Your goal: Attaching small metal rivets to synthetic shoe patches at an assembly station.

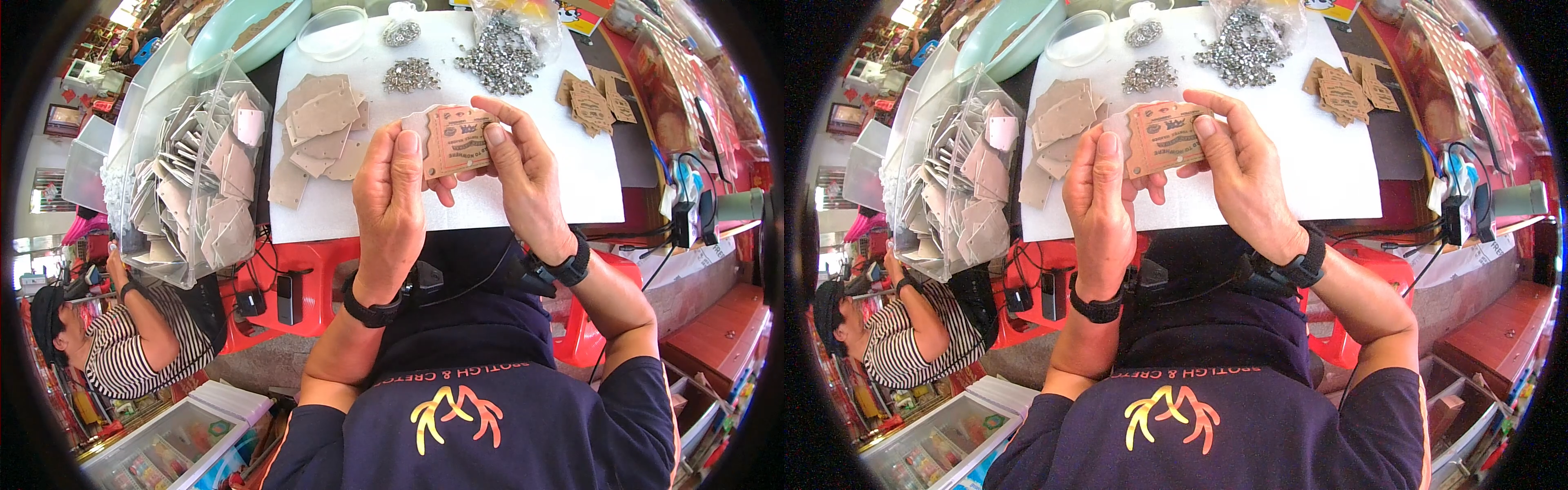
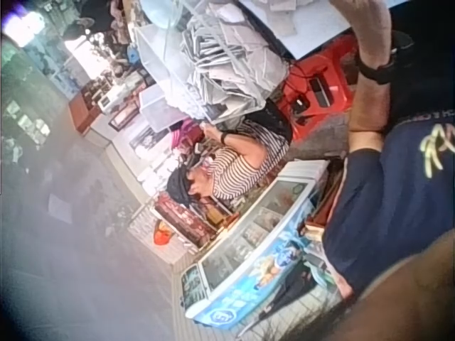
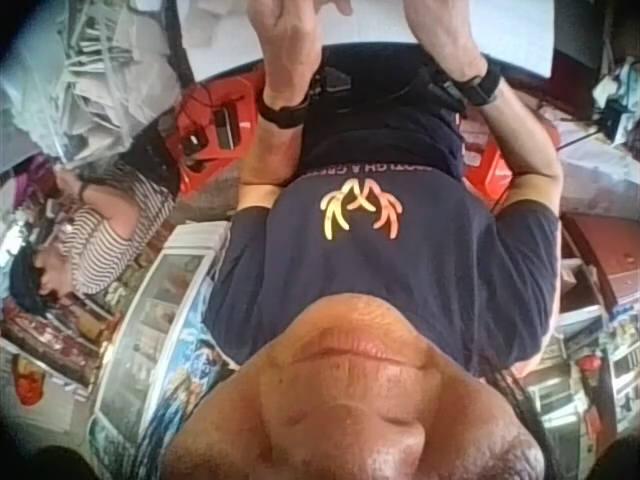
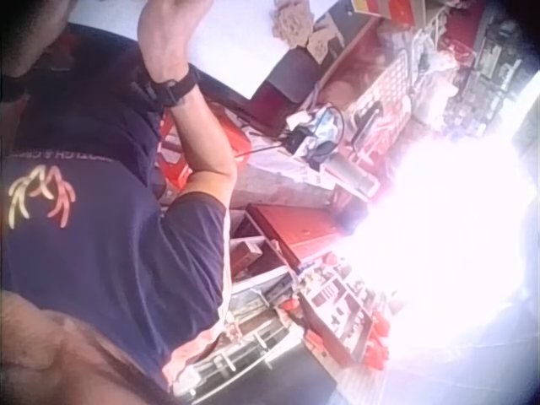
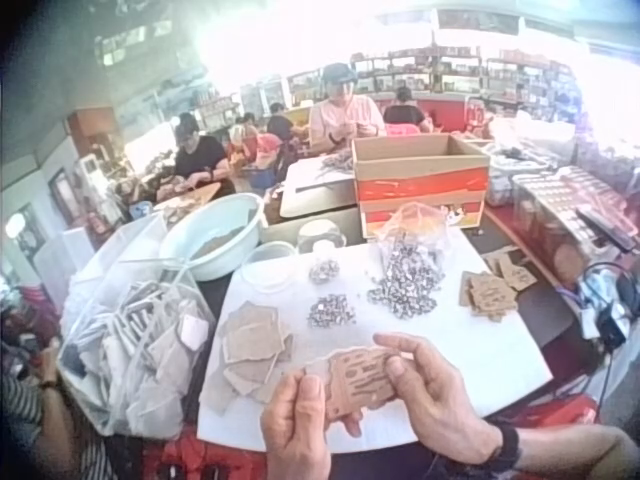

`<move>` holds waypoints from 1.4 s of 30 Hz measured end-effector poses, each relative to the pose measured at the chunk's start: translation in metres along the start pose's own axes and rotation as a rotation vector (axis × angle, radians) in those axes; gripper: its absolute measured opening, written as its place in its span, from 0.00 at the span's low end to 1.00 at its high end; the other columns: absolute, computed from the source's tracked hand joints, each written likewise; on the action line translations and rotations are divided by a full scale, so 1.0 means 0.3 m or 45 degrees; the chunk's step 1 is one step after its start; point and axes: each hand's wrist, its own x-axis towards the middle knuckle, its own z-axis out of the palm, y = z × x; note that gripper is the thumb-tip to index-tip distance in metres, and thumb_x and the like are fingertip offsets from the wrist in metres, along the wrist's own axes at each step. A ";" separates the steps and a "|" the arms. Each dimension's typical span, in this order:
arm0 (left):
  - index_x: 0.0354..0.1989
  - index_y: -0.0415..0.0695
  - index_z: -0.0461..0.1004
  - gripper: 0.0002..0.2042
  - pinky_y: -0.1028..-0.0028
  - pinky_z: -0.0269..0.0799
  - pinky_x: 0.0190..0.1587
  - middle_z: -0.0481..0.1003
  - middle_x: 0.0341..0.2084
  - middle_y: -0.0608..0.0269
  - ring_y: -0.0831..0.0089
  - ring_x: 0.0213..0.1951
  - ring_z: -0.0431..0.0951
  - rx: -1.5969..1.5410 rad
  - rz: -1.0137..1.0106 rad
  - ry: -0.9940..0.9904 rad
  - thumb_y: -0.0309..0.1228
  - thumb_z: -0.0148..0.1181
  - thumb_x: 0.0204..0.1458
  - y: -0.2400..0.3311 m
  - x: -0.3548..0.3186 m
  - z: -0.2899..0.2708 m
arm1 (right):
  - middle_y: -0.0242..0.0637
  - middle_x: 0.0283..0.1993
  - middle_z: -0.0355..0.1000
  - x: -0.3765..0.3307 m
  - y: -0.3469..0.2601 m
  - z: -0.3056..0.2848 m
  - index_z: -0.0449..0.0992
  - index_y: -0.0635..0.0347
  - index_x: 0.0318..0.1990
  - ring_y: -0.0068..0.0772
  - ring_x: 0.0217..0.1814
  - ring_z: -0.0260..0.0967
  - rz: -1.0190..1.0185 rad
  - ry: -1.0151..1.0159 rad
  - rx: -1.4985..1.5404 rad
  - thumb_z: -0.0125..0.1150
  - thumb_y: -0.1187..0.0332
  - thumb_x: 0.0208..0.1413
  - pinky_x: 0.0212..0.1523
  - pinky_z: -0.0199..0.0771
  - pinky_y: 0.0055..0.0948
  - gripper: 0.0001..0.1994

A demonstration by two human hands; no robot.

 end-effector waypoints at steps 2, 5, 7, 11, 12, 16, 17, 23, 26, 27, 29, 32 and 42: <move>0.48 0.36 0.68 0.14 0.79 0.72 0.26 0.75 0.32 0.60 0.79 0.26 0.73 -0.015 0.005 0.030 0.35 0.40 0.68 0.007 -0.001 0.006 | 0.40 0.47 0.72 0.000 0.003 -0.002 0.64 0.66 0.60 0.23 0.42 0.72 -0.004 0.026 0.006 0.43 0.67 0.69 0.38 0.79 0.23 0.17; 0.47 0.37 0.68 0.14 0.78 0.72 0.26 0.75 0.34 0.59 0.77 0.27 0.75 -0.017 0.013 0.047 0.35 0.41 0.68 0.004 0.002 0.002 | 0.40 0.48 0.72 0.000 0.004 -0.002 0.65 0.65 0.59 0.22 0.42 0.72 0.049 0.071 0.085 0.44 0.67 0.69 0.38 0.79 0.23 0.16; 0.47 0.38 0.68 0.14 0.77 0.72 0.26 0.75 0.34 0.59 0.75 0.28 0.76 -0.003 0.016 0.033 0.36 0.42 0.68 0.007 0.002 0.000 | 0.40 0.48 0.72 0.000 0.003 0.000 0.65 0.65 0.59 0.22 0.41 0.72 0.048 0.071 0.086 0.44 0.66 0.69 0.38 0.79 0.22 0.16; 0.47 0.37 0.68 0.14 0.77 0.72 0.26 0.75 0.34 0.59 0.75 0.27 0.75 -0.024 0.002 0.024 0.36 0.42 0.68 0.003 0.002 -0.002 | 0.39 0.47 0.73 0.002 -0.002 0.000 0.66 0.65 0.59 0.21 0.41 0.71 0.008 0.069 0.043 0.45 0.67 0.69 0.38 0.79 0.22 0.16; 0.47 0.37 0.68 0.14 0.77 0.72 0.26 0.75 0.34 0.58 0.75 0.27 0.75 -0.017 0.011 0.002 0.36 0.42 0.68 0.000 0.003 -0.004 | 0.38 0.45 0.73 0.002 -0.005 0.003 0.66 0.64 0.59 0.20 0.40 0.71 -0.001 0.056 0.029 0.46 0.67 0.69 0.37 0.78 0.21 0.16; 0.47 0.37 0.68 0.14 0.77 0.71 0.27 0.75 0.34 0.58 0.75 0.27 0.74 -0.023 0.002 0.011 0.36 0.41 0.68 0.002 0.003 0.005 | 0.36 0.41 0.75 0.006 -0.003 0.007 0.66 0.63 0.59 0.18 0.38 0.70 -0.031 0.054 -0.055 0.47 0.68 0.68 0.35 0.75 0.20 0.15; 0.47 0.37 0.68 0.14 0.77 0.71 0.27 0.75 0.34 0.58 0.76 0.27 0.74 0.016 0.016 -0.006 0.36 0.40 0.68 0.000 0.003 0.003 | 0.36 0.41 0.75 0.006 -0.002 0.007 0.66 0.63 0.59 0.18 0.38 0.70 -0.033 0.057 -0.055 0.47 0.68 0.68 0.35 0.75 0.20 0.15; 0.47 0.36 0.68 0.15 0.79 0.71 0.27 0.75 0.33 0.59 0.78 0.26 0.73 0.080 0.038 -0.014 0.37 0.40 0.68 -0.011 0.002 0.006 | 0.35 0.38 0.74 0.005 -0.002 0.001 0.66 0.62 0.59 0.17 0.34 0.69 0.006 0.055 -0.101 0.48 0.68 0.68 0.34 0.73 0.20 0.15; 0.48 0.37 0.68 0.14 0.79 0.70 0.27 0.76 0.36 0.57 0.77 0.27 0.73 0.085 0.049 -0.008 0.36 0.43 0.67 -0.014 0.001 0.009 | 0.33 0.35 0.73 0.005 -0.007 0.006 0.66 0.63 0.59 0.17 0.33 0.68 0.013 0.071 -0.086 0.48 0.68 0.68 0.32 0.72 0.20 0.15; 0.48 0.37 0.68 0.14 0.79 0.69 0.26 0.77 0.36 0.57 0.78 0.26 0.73 0.085 0.063 0.006 0.36 0.45 0.67 -0.014 0.000 0.009 | 0.32 0.34 0.73 0.006 -0.006 0.008 0.66 0.63 0.58 0.16 0.32 0.68 0.008 0.063 -0.096 0.48 0.69 0.68 0.32 0.71 0.19 0.15; 0.48 0.37 0.69 0.13 0.80 0.68 0.26 0.77 0.37 0.58 0.79 0.26 0.72 0.135 0.061 0.016 0.35 0.48 0.65 -0.006 0.000 0.015 | 0.32 0.33 0.72 0.005 -0.006 0.013 0.66 0.63 0.58 0.16 0.32 0.67 0.002 0.062 -0.107 0.48 0.69 0.68 0.31 0.71 0.19 0.15; 0.48 0.37 0.71 0.12 0.82 0.65 0.24 0.77 0.37 0.59 0.81 0.25 0.71 0.150 0.039 0.050 0.33 0.53 0.63 -0.007 0.004 0.016 | 0.31 0.31 0.71 0.002 -0.007 0.017 0.67 0.63 0.57 0.15 0.31 0.66 -0.009 0.080 -0.076 0.48 0.69 0.67 0.30 0.70 0.20 0.14; 0.48 0.37 0.72 0.11 0.83 0.62 0.22 0.78 0.38 0.61 0.83 0.24 0.68 0.107 0.035 0.077 0.30 0.53 0.62 0.002 0.010 0.013 | 0.30 0.28 0.71 -0.003 -0.009 0.017 0.67 0.62 0.57 0.16 0.29 0.66 -0.053 0.059 -0.119 0.49 0.69 0.67 0.29 0.69 0.20 0.14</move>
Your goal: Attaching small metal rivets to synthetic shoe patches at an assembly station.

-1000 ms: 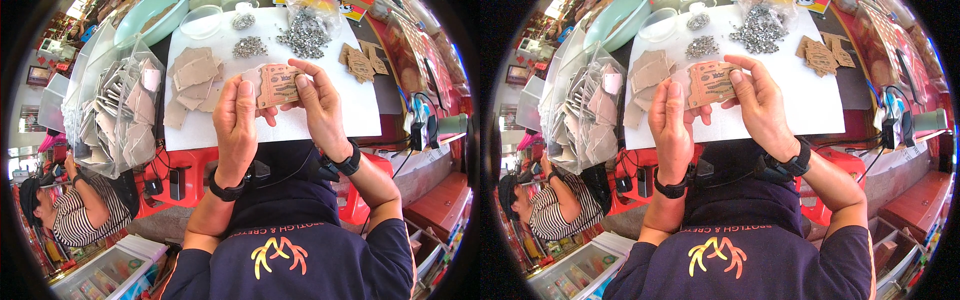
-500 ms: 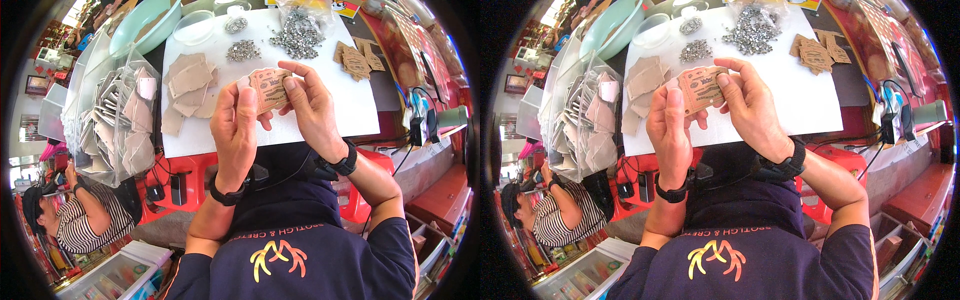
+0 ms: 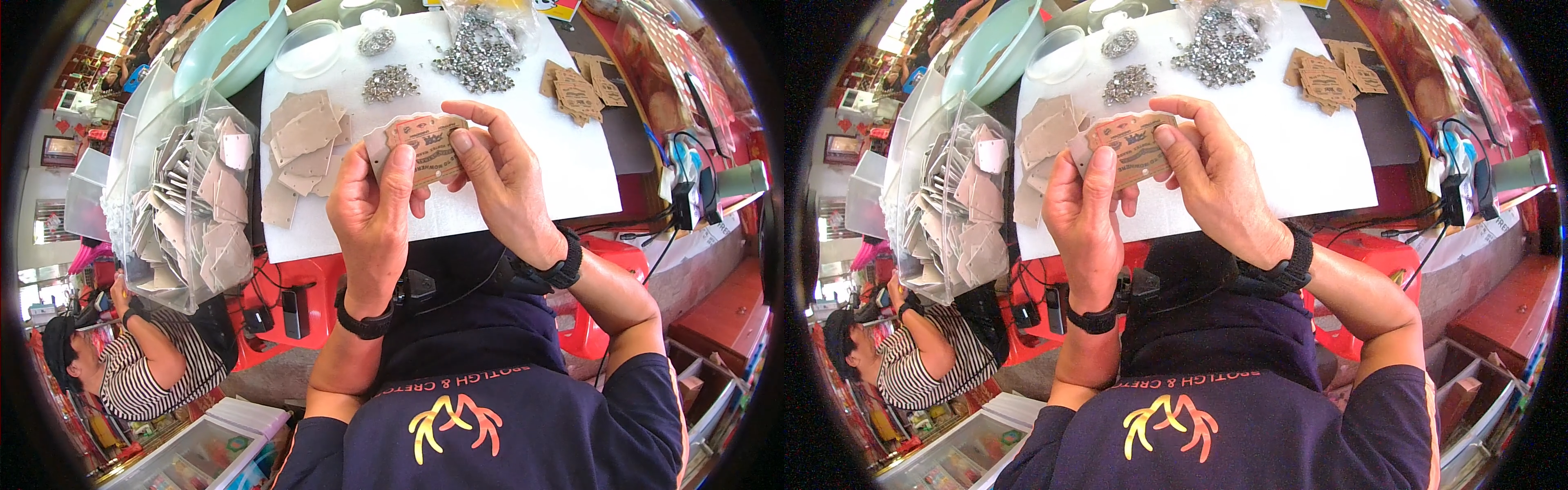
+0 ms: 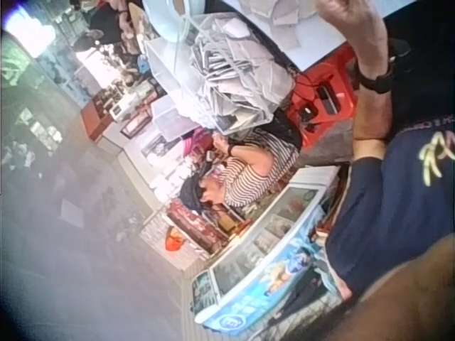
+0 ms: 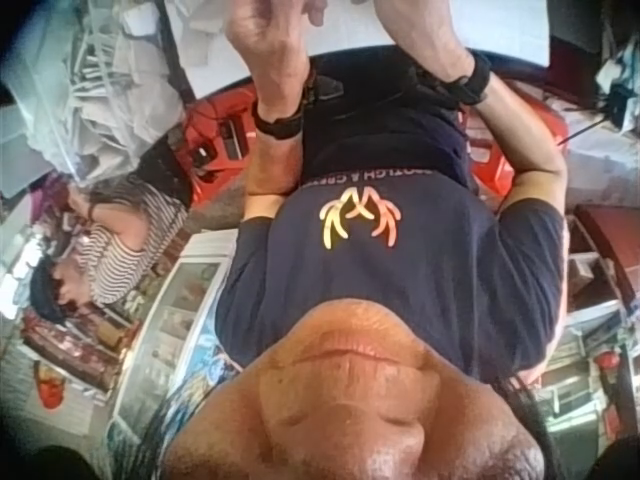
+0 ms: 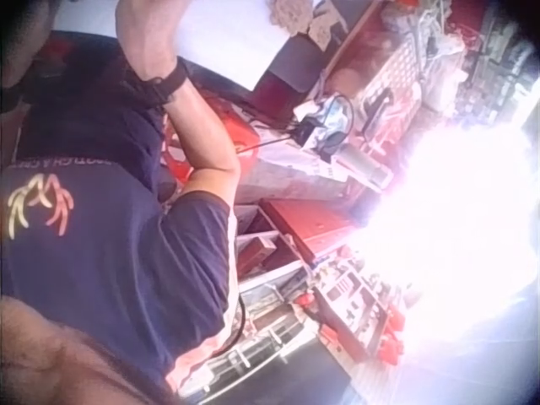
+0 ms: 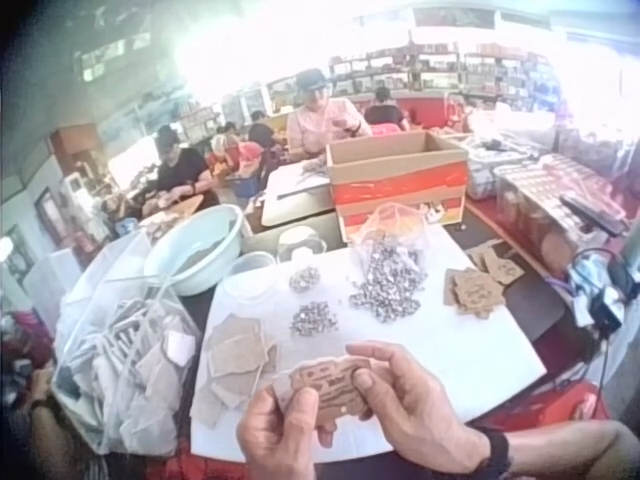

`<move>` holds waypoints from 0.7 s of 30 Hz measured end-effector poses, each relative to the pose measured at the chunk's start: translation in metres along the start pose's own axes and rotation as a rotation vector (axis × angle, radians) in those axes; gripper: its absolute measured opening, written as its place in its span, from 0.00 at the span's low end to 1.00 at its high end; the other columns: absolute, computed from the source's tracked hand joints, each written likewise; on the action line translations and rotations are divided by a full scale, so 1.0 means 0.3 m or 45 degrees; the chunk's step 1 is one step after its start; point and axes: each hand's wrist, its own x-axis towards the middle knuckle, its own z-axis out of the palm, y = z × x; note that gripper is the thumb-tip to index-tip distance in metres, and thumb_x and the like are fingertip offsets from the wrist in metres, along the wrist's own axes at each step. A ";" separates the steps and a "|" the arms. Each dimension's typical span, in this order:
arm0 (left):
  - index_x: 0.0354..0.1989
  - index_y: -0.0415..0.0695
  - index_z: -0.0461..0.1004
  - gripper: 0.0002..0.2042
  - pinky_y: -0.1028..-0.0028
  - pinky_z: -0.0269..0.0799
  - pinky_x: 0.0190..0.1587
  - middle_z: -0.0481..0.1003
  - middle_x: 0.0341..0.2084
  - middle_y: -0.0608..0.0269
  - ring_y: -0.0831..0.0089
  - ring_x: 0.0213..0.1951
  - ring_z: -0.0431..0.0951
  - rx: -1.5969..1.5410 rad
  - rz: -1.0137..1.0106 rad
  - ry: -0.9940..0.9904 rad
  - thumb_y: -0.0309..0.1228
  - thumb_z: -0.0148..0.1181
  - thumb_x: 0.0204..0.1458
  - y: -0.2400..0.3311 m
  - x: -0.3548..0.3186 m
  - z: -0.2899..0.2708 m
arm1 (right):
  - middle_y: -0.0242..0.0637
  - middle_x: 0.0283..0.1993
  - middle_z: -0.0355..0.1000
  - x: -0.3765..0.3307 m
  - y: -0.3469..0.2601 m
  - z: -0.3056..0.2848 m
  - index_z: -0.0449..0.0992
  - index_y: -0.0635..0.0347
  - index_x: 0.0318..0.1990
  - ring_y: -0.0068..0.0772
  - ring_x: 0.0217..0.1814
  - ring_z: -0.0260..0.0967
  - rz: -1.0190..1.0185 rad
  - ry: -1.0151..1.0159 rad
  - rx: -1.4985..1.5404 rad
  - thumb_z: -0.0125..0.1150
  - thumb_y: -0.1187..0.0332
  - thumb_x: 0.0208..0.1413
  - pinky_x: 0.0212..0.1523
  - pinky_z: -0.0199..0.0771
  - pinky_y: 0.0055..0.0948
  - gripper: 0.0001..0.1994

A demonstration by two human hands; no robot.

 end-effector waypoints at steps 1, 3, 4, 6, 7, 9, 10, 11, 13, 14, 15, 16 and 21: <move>0.48 0.37 0.72 0.11 0.83 0.62 0.22 0.78 0.38 0.61 0.83 0.24 0.68 0.001 -0.001 -0.004 0.30 0.53 0.62 0.000 0.001 -0.001 | 0.31 0.28 0.71 -0.001 -0.001 0.000 0.67 0.62 0.57 0.16 0.29 0.66 0.004 0.001 0.002 0.50 0.69 0.67 0.29 0.69 0.20 0.14; 0.48 0.38 0.72 0.11 0.83 0.61 0.22 0.77 0.38 0.61 0.84 0.23 0.68 0.008 0.015 -0.025 0.30 0.53 0.62 -0.001 0.002 -0.007 | 0.30 0.28 0.71 -0.004 0.001 -0.004 0.67 0.62 0.57 0.15 0.29 0.66 0.003 -0.004 0.008 0.50 0.69 0.67 0.29 0.69 0.19 0.14; 0.48 0.38 0.72 0.11 0.83 0.61 0.22 0.77 0.38 0.61 0.84 0.23 0.68 0.009 0.013 -0.030 0.30 0.53 0.62 0.001 0.002 -0.008 | 0.30 0.27 0.71 -0.005 0.002 -0.005 0.67 0.63 0.57 0.15 0.29 0.66 0.001 -0.013 0.014 0.50 0.69 0.67 0.29 0.69 0.19 0.14; 0.48 0.38 0.72 0.10 0.83 0.61 0.22 0.77 0.36 0.62 0.84 0.23 0.67 0.002 0.006 -0.017 0.30 0.53 0.62 0.010 0.000 -0.006 | 0.30 0.27 0.71 -0.010 0.001 -0.005 0.66 0.63 0.57 0.15 0.28 0.66 0.004 -0.014 0.040 0.50 0.68 0.67 0.29 0.69 0.19 0.14; 0.48 0.38 0.72 0.10 0.83 0.61 0.22 0.77 0.36 0.62 0.84 0.23 0.67 0.003 0.004 -0.019 0.30 0.53 0.62 0.012 -0.001 -0.005 | 0.30 0.27 0.71 -0.012 0.001 -0.005 0.66 0.63 0.57 0.15 0.28 0.66 0.007 -0.018 0.065 0.50 0.68 0.67 0.29 0.68 0.18 0.15; 0.47 0.38 0.73 0.10 0.83 0.61 0.22 0.77 0.35 0.63 0.84 0.22 0.67 0.010 -0.005 -0.011 0.30 0.53 0.62 0.016 -0.003 -0.003 | 0.29 0.27 0.71 -0.015 0.000 -0.014 0.66 0.63 0.57 0.15 0.28 0.65 0.014 -0.036 0.059 0.50 0.68 0.67 0.29 0.68 0.18 0.15; 0.47 0.38 0.73 0.10 0.83 0.61 0.22 0.77 0.35 0.63 0.84 0.22 0.67 0.011 -0.006 -0.013 0.30 0.53 0.62 0.018 -0.005 -0.002 | 0.29 0.27 0.72 -0.018 0.000 -0.017 0.66 0.63 0.57 0.14 0.28 0.65 0.022 -0.056 0.052 0.51 0.67 0.67 0.29 0.67 0.17 0.15; 0.47 0.38 0.73 0.10 0.83 0.61 0.21 0.77 0.34 0.63 0.85 0.22 0.67 0.026 -0.013 -0.008 0.31 0.54 0.62 0.019 -0.005 -0.001 | 0.29 0.27 0.72 -0.019 -0.001 -0.018 0.66 0.63 0.57 0.14 0.28 0.65 0.021 -0.053 0.053 0.51 0.67 0.67 0.29 0.67 0.17 0.15; 0.46 0.39 0.73 0.10 0.83 0.60 0.21 0.77 0.33 0.64 0.85 0.21 0.67 0.041 -0.022 -0.006 0.31 0.54 0.62 0.018 -0.004 0.000 | 0.29 0.28 0.72 -0.023 -0.005 -0.020 0.66 0.62 0.57 0.14 0.27 0.65 0.065 -0.059 0.072 0.51 0.67 0.67 0.28 0.67 0.17 0.15; 0.46 0.39 0.73 0.10 0.84 0.60 0.21 0.77 0.33 0.64 0.85 0.21 0.67 0.045 -0.029 -0.001 0.31 0.54 0.62 0.018 -0.001 0.001 | 0.29 0.28 0.72 -0.021 -0.006 -0.023 0.66 0.62 0.57 0.14 0.27 0.65 0.064 -0.056 0.073 0.51 0.67 0.67 0.28 0.67 0.17 0.15; 0.46 0.39 0.73 0.10 0.84 0.60 0.21 0.77 0.32 0.65 0.86 0.21 0.67 0.048 -0.036 0.005 0.31 0.55 0.62 0.017 0.002 0.002 | 0.29 0.28 0.72 -0.020 -0.007 -0.026 0.66 0.62 0.57 0.14 0.27 0.65 0.064 -0.064 0.079 0.52 0.67 0.66 0.28 0.67 0.16 0.15; 0.46 0.39 0.73 0.10 0.84 0.60 0.21 0.77 0.32 0.65 0.86 0.21 0.67 0.048 -0.037 0.001 0.31 0.55 0.62 0.017 0.005 0.004 | 0.29 0.28 0.73 -0.019 -0.007 -0.029 0.66 0.62 0.57 0.14 0.27 0.65 0.066 -0.072 0.086 0.52 0.67 0.66 0.28 0.67 0.16 0.15; 0.45 0.40 0.74 0.09 0.84 0.60 0.21 0.75 0.27 0.69 0.86 0.21 0.67 0.033 -0.053 0.006 0.32 0.55 0.62 0.036 0.019 0.010 | 0.30 0.28 0.74 -0.007 -0.024 -0.021 0.66 0.63 0.57 0.13 0.28 0.65 0.069 -0.055 0.113 0.54 0.68 0.65 0.28 0.67 0.16 0.15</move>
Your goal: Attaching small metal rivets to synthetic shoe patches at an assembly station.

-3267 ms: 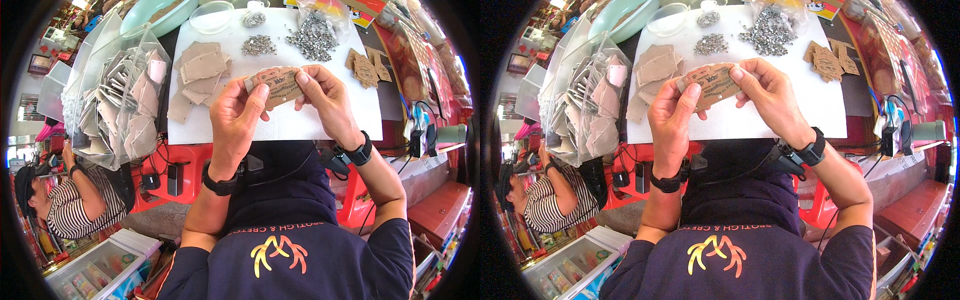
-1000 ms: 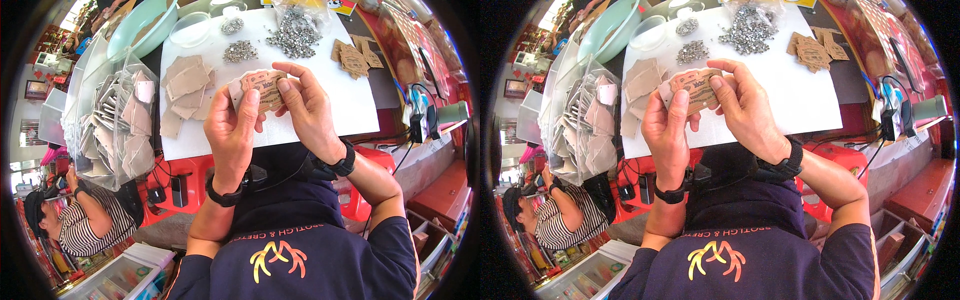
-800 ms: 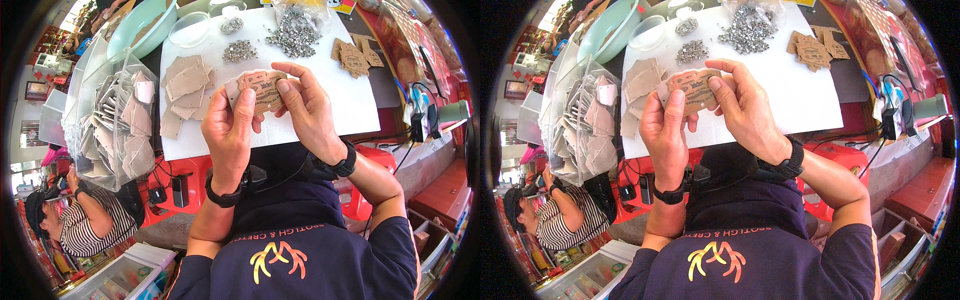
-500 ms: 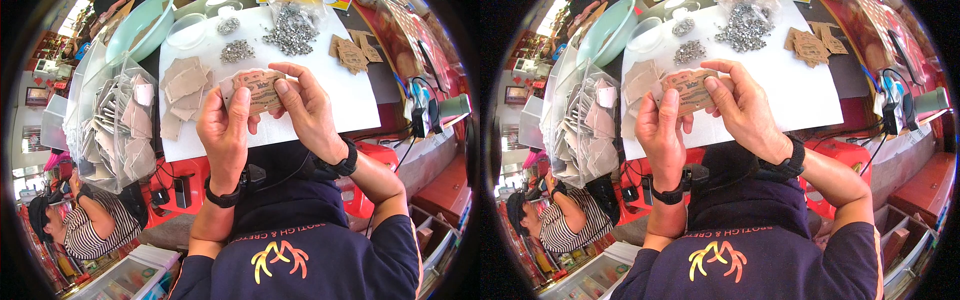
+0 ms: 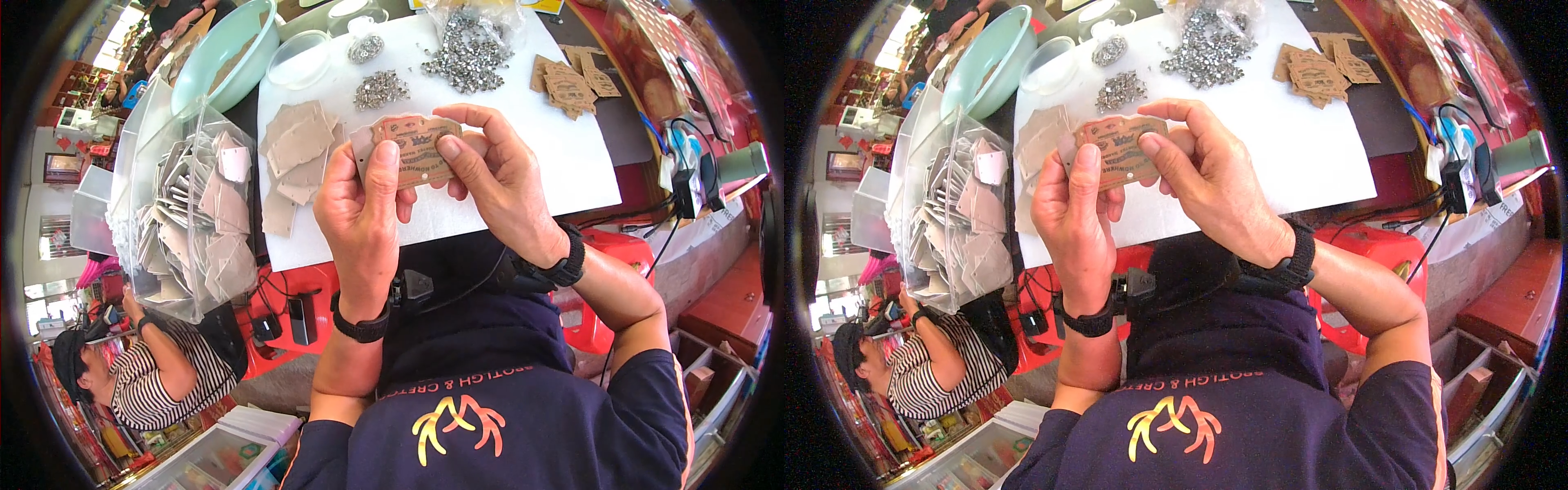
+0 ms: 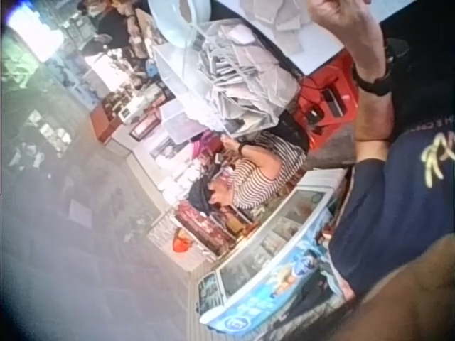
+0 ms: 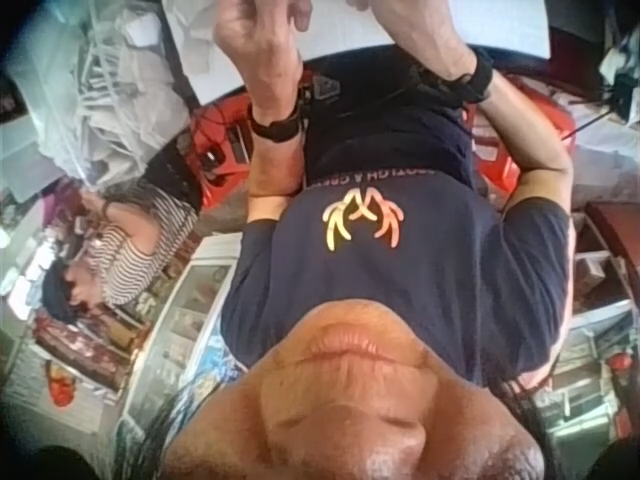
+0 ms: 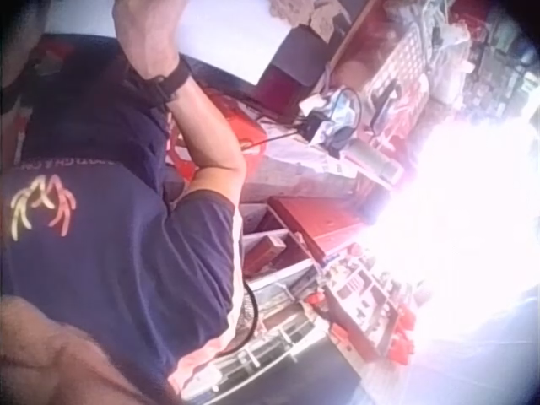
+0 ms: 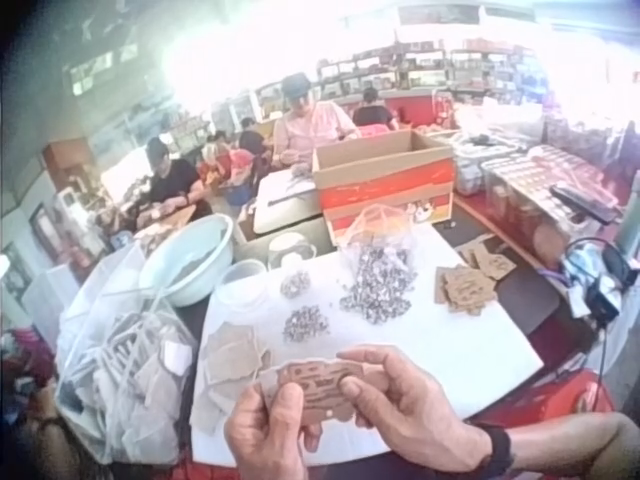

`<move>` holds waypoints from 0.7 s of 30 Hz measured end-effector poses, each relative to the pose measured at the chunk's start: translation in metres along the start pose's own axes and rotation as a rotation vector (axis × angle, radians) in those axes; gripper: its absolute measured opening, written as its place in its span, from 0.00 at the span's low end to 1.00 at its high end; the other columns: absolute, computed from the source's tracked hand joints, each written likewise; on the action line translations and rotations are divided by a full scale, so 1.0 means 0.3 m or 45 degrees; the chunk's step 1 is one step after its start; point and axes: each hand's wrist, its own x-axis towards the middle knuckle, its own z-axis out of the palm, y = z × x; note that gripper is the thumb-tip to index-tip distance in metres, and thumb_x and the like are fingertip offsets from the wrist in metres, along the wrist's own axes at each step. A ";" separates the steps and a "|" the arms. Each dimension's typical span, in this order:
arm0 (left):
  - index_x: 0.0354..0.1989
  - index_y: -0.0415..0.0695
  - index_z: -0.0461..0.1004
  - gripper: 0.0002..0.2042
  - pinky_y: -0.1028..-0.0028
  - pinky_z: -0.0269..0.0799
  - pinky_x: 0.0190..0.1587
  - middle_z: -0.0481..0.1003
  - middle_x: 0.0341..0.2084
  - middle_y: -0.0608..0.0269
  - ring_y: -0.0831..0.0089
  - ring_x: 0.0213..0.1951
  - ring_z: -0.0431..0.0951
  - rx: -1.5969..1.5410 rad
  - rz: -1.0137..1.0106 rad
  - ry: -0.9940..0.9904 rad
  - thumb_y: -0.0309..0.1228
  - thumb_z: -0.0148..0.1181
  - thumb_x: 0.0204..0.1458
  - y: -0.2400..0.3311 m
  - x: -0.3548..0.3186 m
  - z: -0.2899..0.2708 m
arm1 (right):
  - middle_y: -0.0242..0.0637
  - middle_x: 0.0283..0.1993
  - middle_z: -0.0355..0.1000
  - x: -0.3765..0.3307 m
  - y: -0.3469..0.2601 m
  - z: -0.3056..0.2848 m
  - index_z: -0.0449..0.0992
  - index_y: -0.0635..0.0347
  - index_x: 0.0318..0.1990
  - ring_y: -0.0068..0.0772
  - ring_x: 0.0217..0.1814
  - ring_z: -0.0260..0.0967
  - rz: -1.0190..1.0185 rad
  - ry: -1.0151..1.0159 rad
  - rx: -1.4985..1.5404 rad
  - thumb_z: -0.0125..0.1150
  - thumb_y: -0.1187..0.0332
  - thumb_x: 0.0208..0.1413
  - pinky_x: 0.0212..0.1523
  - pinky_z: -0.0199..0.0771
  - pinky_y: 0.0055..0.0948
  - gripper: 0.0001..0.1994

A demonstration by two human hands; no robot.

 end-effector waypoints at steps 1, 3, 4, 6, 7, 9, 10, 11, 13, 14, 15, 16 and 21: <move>0.45 0.40 0.74 0.09 0.84 0.60 0.21 0.75 0.27 0.69 0.86 0.21 0.67 -0.001 0.005 -0.003 0.32 0.55 0.62 0.002 0.003 0.001 | 0.30 0.28 0.74 0.004 -0.001 -0.001 0.66 0.63 0.57 0.13 0.28 0.65 -0.007 0.007 -0.005 0.54 0.68 0.65 0.28 0.66 0.16 0.15; 0.44 0.40 0.74 0.08 0.84 0.59 0.21 0.74 0.27 0.69 0.86 0.21 0.67 0.009 0.002 0.004 0.32 0.54 0.62 -0.002 0.003 0.008 | 0.30 0.29 0.74 0.003 -0.003 -0.013 0.66 0.63 0.56 0.13 0.28 0.66 0.011 0.001 -0.003 0.54 0.68 0.65 0.28 0.67 0.16 0.15; 0.44 0.40 0.74 0.08 0.84 0.59 0.21 0.74 0.27 0.69 0.86 0.21 0.67 0.006 0.006 -0.003 0.32 0.54 0.62 -0.004 0.006 0.010 | 0.31 0.29 0.75 0.004 -0.006 -0.019 0.66 0.63 0.56 0.13 0.28 0.66 0.032 -0.011 0.002 0.54 0.68 0.65 0.28 0.67 0.16 0.15; 0.42 0.40 0.74 0.08 0.85 0.58 0.20 0.74 0.25 0.70 0.87 0.20 0.66 0.033 0.005 -0.008 0.31 0.55 0.62 0.004 0.007 0.002 | 0.31 0.30 0.75 0.002 -0.010 -0.011 0.66 0.63 0.56 0.14 0.28 0.67 0.068 -0.016 0.049 0.55 0.68 0.65 0.28 0.67 0.16 0.15; 0.42 0.40 0.74 0.08 0.85 0.58 0.20 0.74 0.25 0.70 0.87 0.20 0.66 0.035 0.012 -0.009 0.31 0.55 0.62 0.012 0.007 0.004 | 0.31 0.30 0.75 0.002 -0.014 -0.008 0.65 0.63 0.55 0.14 0.28 0.68 0.109 -0.018 0.093 0.55 0.67 0.65 0.28 0.67 0.16 0.15; 0.42 0.40 0.74 0.08 0.85 0.56 0.18 0.73 0.24 0.70 0.87 0.19 0.65 0.035 -0.043 0.049 0.32 0.55 0.61 0.017 0.005 0.013 | 0.32 0.31 0.76 0.001 -0.020 -0.010 0.65 0.64 0.55 0.14 0.28 0.68 0.147 -0.023 0.117 0.55 0.67 0.65 0.27 0.67 0.16 0.15; 0.42 0.40 0.74 0.08 0.85 0.56 0.18 0.73 0.24 0.70 0.87 0.19 0.65 0.033 -0.040 0.043 0.32 0.55 0.61 0.015 0.007 0.013 | 0.33 0.31 0.76 0.001 -0.023 -0.011 0.65 0.64 0.54 0.15 0.28 0.69 0.190 -0.032 0.143 0.55 0.67 0.65 0.27 0.67 0.17 0.15; 0.41 0.40 0.74 0.08 0.85 0.55 0.18 0.73 0.23 0.71 0.87 0.18 0.64 0.037 -0.030 0.040 0.32 0.55 0.61 0.014 0.009 0.015 | 0.33 0.31 0.76 0.001 -0.023 -0.013 0.65 0.64 0.54 0.15 0.28 0.69 0.184 -0.029 0.141 0.55 0.67 0.65 0.27 0.67 0.17 0.15; 0.41 0.40 0.74 0.08 0.85 0.55 0.17 0.73 0.23 0.71 0.87 0.18 0.64 0.039 -0.016 0.032 0.32 0.56 0.61 0.017 0.014 0.018 | 0.34 0.32 0.76 0.003 -0.021 -0.017 0.65 0.64 0.54 0.15 0.29 0.70 0.169 -0.029 0.184 0.55 0.67 0.65 0.27 0.67 0.16 0.15; 0.41 0.39 0.74 0.09 0.85 0.57 0.18 0.74 0.24 0.69 0.87 0.19 0.65 0.038 -0.023 0.018 0.32 0.55 0.62 0.025 0.014 0.016 | 0.34 0.32 0.76 0.005 -0.024 -0.018 0.65 0.64 0.54 0.15 0.29 0.70 0.164 -0.028 0.186 0.55 0.67 0.65 0.27 0.67 0.16 0.15; 0.41 0.38 0.73 0.09 0.84 0.60 0.19 0.74 0.25 0.67 0.87 0.20 0.67 0.036 -0.029 0.004 0.32 0.55 0.62 0.032 0.015 0.016 | 0.35 0.32 0.76 0.007 -0.028 -0.019 0.65 0.64 0.54 0.15 0.29 0.70 0.158 -0.034 0.179 0.55 0.67 0.65 0.27 0.67 0.16 0.15; 0.41 0.38 0.73 0.09 0.84 0.60 0.19 0.74 0.25 0.67 0.87 0.20 0.67 0.037 -0.025 0.001 0.32 0.55 0.62 0.034 0.017 0.017 | 0.35 0.33 0.77 0.009 -0.031 -0.021 0.65 0.64 0.54 0.15 0.29 0.70 0.152 -0.038 0.172 0.55 0.67 0.65 0.27 0.68 0.16 0.15; 0.42 0.38 0.73 0.09 0.85 0.60 0.20 0.74 0.25 0.67 0.87 0.21 0.67 0.036 -0.010 -0.038 0.32 0.54 0.62 0.043 0.024 0.024 | 0.35 0.33 0.76 0.025 -0.040 -0.030 0.66 0.65 0.53 0.16 0.29 0.71 0.173 -0.050 0.212 0.55 0.65 0.65 0.28 0.69 0.17 0.15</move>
